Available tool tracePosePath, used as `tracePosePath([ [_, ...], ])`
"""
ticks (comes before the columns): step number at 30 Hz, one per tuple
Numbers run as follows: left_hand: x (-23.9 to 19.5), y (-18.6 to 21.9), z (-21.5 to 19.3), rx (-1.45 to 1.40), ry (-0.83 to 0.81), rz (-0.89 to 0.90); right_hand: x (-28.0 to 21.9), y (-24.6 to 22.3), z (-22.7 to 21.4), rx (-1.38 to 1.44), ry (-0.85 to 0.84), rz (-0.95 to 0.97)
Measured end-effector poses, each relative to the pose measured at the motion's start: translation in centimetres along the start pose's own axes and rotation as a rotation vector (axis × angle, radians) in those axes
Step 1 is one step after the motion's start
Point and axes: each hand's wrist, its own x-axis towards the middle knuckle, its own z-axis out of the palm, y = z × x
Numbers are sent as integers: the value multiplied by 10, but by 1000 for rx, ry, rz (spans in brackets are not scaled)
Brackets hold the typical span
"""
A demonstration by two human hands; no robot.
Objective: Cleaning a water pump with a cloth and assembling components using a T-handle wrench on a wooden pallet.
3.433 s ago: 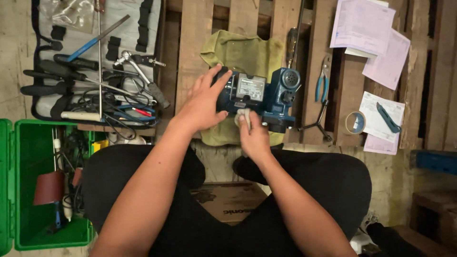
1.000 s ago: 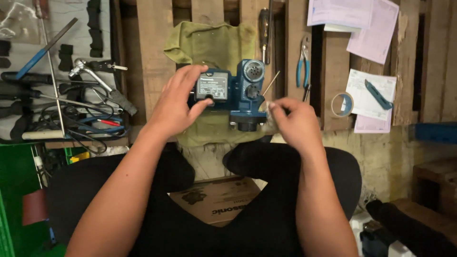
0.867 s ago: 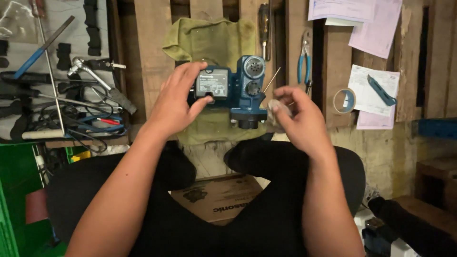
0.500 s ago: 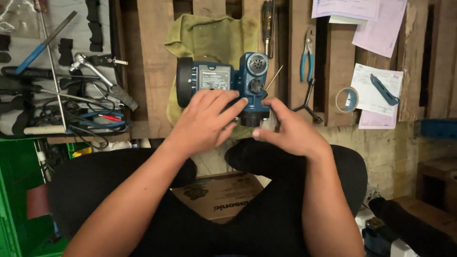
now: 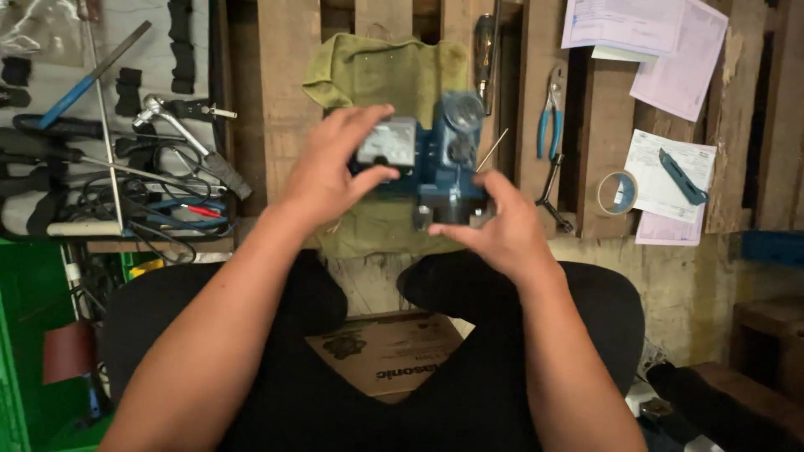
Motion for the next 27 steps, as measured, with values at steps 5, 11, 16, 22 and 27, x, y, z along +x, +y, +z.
tracePosePath([
  [5, 13, 24, -33, -80, 31, -123, 17, 12, -5, 357, 246, -121],
  [11, 16, 46, -54, -71, -128, -399, 33, -13, 3, 601, 128, 24],
  [16, 22, 48, -53, -17, -142, -496, 35, -37, 2, 608, 119, 72],
  [22, 24, 42, -44, 84, -113, -524, 59, -18, 9, 364, 135, 95],
  [27, 27, 42, -47, 112, -145, -526, 68, -40, -11, 332, 73, 103],
])
